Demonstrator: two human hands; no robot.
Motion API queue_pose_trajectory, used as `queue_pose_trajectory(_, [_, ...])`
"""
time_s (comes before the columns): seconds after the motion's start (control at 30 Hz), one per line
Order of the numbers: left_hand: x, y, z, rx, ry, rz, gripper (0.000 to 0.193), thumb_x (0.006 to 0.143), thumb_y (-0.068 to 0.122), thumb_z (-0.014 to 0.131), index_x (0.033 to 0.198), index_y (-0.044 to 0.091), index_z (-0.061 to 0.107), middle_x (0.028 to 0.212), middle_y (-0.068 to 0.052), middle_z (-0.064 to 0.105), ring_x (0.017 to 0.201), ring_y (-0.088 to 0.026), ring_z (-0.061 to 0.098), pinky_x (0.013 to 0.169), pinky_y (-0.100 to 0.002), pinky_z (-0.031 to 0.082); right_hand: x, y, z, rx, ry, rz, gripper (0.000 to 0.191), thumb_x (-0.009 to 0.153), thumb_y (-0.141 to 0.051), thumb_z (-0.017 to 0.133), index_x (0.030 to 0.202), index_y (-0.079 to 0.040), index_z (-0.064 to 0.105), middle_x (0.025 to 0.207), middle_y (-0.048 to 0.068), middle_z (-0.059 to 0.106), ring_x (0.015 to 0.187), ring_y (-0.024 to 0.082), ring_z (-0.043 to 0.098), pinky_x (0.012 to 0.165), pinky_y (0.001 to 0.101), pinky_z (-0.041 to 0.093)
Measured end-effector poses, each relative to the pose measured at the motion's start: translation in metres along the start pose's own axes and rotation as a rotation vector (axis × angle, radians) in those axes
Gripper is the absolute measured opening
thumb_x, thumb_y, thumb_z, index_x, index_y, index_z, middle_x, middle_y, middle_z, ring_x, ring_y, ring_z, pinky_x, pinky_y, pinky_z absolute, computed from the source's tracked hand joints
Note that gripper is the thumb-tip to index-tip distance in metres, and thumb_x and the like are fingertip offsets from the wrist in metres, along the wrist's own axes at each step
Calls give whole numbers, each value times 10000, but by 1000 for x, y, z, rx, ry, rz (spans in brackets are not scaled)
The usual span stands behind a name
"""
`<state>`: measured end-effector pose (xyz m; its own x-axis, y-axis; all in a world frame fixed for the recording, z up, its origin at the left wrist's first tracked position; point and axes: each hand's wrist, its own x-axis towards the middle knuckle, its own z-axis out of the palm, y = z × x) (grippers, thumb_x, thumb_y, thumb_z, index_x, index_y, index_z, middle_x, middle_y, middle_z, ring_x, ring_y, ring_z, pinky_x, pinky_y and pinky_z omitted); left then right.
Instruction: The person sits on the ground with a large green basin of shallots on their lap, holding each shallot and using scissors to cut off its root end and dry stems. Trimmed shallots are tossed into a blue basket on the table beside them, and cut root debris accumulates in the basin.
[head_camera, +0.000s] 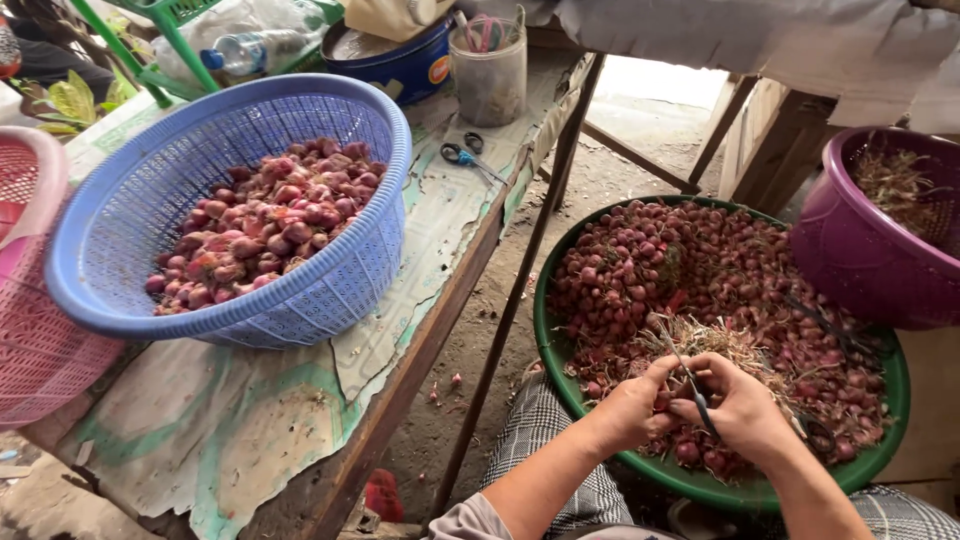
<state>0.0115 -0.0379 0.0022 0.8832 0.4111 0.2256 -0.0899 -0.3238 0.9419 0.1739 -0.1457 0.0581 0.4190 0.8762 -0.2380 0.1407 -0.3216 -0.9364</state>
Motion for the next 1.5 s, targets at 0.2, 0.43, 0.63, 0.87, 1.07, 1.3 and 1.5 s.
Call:
queue_pose_trajectory(0.2, [-9,-22,10,-149,-1,-14,607,1006,118,698,1590,98,531,914,-67,634,819,-129,594,757,-296,548,-9,6,4,60,114,-364,293,836,-21,793,1085,-23,638,815,21,620,713,78,572,612,243,483])
queue_pose_trajectory(0.43, [-8,-14,-3,-1138,38,-491,406,1037,332,589,1327,49,564,856,-83,660,651,-115,616,578,-261,532,-35,-31,-13,-14,309,-414,402,851,-59,757,1208,-81,574,1051,50,738,928,96,694,761,245,577])
queue_pose_trajectory(0.63, [-3,-7,-1,-1381,168,-575,492,1078,528,446,1236,80,577,896,-41,625,681,-104,627,601,-245,540,-51,-20,34,-186,148,-408,463,747,-94,851,1154,-69,632,1037,82,761,864,133,714,723,294,603])
queue_pose_trajectory(0.87, [-3,-25,8,-1376,188,-527,429,1116,474,541,1266,77,601,939,31,591,677,-44,548,613,-244,526,-46,-5,42,-98,156,-319,405,805,-84,835,1154,-39,636,947,99,778,768,118,688,625,267,573])
queue_pose_trajectory(1.07, [-1,-4,0,-1271,173,-640,501,1050,537,505,1221,78,609,882,-19,611,715,-131,657,647,-312,588,-38,-17,17,69,227,-428,294,890,-76,755,1129,-50,587,912,58,709,761,109,712,619,269,598])
queue_pose_trajectory(1.3, [1,-14,3,-1362,230,-667,466,1045,528,489,1140,90,617,881,-73,659,736,-215,715,613,-328,591,-25,-36,-31,-681,731,-722,304,938,-4,785,1208,-34,648,1119,124,688,913,193,684,799,315,575])
queue_pose_trajectory(1.5, [12,2,3,-1176,360,-317,219,1123,243,564,1209,50,620,1030,-78,699,870,-149,699,705,-288,588,-23,-18,59,92,245,-499,432,811,20,781,1197,-56,602,1102,66,697,935,135,683,704,266,588])
